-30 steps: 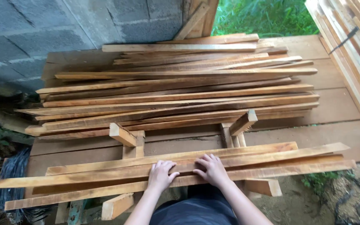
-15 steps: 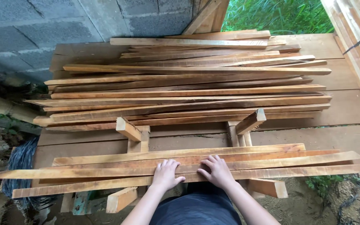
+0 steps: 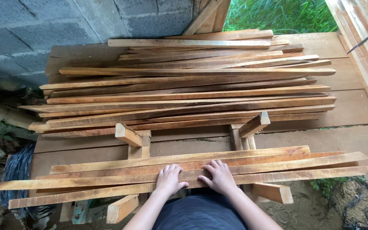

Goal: The person handles a bundle of thin wooden planks tied with black straps, moving them from a pile to a wooden workbench. They then proceed to stack individual planks neatly on the workbench, aligning them by hand.

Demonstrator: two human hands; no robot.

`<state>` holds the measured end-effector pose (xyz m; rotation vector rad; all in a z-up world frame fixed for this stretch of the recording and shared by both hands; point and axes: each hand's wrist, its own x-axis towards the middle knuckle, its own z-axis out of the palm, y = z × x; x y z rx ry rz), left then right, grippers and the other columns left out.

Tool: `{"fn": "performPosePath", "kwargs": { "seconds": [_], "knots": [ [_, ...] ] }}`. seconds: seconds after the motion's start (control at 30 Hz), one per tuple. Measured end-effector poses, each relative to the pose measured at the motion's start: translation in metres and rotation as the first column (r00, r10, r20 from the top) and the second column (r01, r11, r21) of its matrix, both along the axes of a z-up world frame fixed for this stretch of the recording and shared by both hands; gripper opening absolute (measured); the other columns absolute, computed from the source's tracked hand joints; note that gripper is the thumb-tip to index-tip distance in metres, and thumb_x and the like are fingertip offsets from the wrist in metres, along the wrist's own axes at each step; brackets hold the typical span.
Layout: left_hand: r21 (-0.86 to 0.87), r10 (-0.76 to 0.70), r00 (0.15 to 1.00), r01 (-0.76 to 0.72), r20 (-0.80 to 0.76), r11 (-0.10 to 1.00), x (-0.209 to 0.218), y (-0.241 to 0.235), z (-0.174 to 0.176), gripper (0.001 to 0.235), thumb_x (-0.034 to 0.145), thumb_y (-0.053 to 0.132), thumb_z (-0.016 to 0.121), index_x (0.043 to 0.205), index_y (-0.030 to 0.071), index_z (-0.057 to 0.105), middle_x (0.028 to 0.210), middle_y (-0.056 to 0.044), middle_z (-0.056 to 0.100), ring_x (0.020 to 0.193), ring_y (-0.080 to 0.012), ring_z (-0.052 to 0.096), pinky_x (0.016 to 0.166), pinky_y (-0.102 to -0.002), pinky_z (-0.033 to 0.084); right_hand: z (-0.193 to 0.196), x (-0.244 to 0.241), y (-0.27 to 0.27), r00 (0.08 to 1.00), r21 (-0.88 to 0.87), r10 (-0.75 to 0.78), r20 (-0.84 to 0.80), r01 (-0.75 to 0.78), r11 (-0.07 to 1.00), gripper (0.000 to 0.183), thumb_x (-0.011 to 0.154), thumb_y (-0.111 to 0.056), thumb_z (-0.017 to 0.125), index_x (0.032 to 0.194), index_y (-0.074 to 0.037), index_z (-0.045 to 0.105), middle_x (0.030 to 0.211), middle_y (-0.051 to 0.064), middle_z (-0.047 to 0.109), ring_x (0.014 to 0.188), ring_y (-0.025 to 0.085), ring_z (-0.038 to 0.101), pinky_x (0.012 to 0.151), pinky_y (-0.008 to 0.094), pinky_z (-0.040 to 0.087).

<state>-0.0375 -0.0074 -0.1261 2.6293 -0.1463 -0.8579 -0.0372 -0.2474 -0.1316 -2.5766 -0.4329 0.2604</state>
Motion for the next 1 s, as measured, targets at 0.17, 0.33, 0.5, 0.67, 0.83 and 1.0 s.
{"fn": "performPosePath", "kwargs": {
  "seconds": [0.17, 0.33, 0.5, 0.67, 0.83, 1.0],
  "knots": [
    [0.001, -0.004, 1.000, 0.004, -0.029, 1.000, 0.006, -0.002, 0.005, 0.071, 0.075, 0.048, 0.086, 0.132, 0.015, 0.059, 0.136, -0.002, 0.055, 0.133, -0.0230, 0.046, 0.113, -0.043, 0.036, 0.005, -0.001, 0.003, 1.000, -0.015, 0.014, 0.011, -0.014, 1.000, 0.051, 0.082, -0.052, 0.076, 0.112, -0.011, 0.073, 0.113, 0.006, 0.066, 0.110, 0.029, 0.057, 0.093, 0.043, 0.045],
    [0.013, -0.023, 0.998, 0.024, -0.055, 1.000, 0.008, -0.004, 0.009, 0.070, 0.075, 0.047, 0.088, 0.129, 0.013, 0.058, 0.135, -0.004, 0.055, 0.133, -0.0239, 0.047, 0.113, -0.043, 0.036, 0.016, 0.011, 0.015, 0.996, -0.125, 0.020, -0.087, -0.031, 0.992, 0.059, 0.080, -0.058, 0.076, 0.112, -0.009, 0.068, 0.112, 0.009, 0.065, 0.112, 0.030, 0.056, 0.095, 0.043, 0.042],
    [-0.065, -0.023, 1.000, 0.023, -0.003, 0.998, 0.002, 0.003, -0.003, 0.063, 0.076, 0.041, 0.087, 0.124, 0.014, 0.057, 0.126, -0.004, 0.062, 0.126, -0.0236, 0.055, 0.111, -0.042, 0.039, 0.022, 0.021, 0.022, 0.952, -0.189, -0.014, -0.306, -0.047, 0.981, 0.060, 0.082, -0.062, 0.073, 0.110, -0.011, 0.062, 0.111, 0.007, 0.066, 0.114, 0.025, 0.059, 0.100, 0.039, 0.042],
    [-0.081, -0.002, 0.998, 0.007, 0.058, 0.997, 0.030, 0.011, 0.000, 0.056, 0.079, 0.038, 0.085, 0.123, 0.016, 0.059, 0.124, -0.004, 0.064, 0.122, -0.0226, 0.057, 0.110, -0.043, 0.037, 0.007, 0.039, 0.014, 0.984, -0.082, 0.131, -0.117, -0.141, 0.987, 0.045, 0.088, -0.053, 0.069, 0.108, -0.013, 0.067, 0.109, 0.008, 0.068, 0.109, 0.028, 0.062, 0.092, 0.043, 0.044],
    [-0.101, 0.062, 0.982, -0.044, 0.176, 0.994, 0.064, 0.012, -0.001, 0.043, 0.083, 0.036, 0.081, 0.118, 0.018, 0.065, 0.121, -0.002, 0.067, 0.119, -0.0215, 0.060, 0.109, -0.044, 0.037, 0.019, 0.090, 0.021, 0.994, -0.112, 0.096, -0.059, -0.102, 0.988, 0.039, 0.091, -0.054, 0.064, 0.107, -0.019, 0.073, 0.107, 0.007, 0.068, 0.107, 0.026, 0.063, 0.089, 0.043, 0.048],
    [-0.135, 0.130, 0.934, -0.089, 0.334, 0.987, 0.087, 0.018, -0.032, 0.042, 0.081, 0.033, 0.081, 0.119, 0.018, 0.068, 0.122, 0.000, 0.069, 0.120, -0.0224, 0.059, 0.107, -0.044, 0.037, -0.001, 0.125, 0.027, 0.981, -0.087, 0.073, -0.178, -0.090, 0.992, 0.046, 0.088, -0.057, 0.063, 0.110, -0.019, 0.077, 0.105, 0.008, 0.071, 0.105, 0.029, 0.067, 0.090, 0.043, 0.051]
  ]
}}
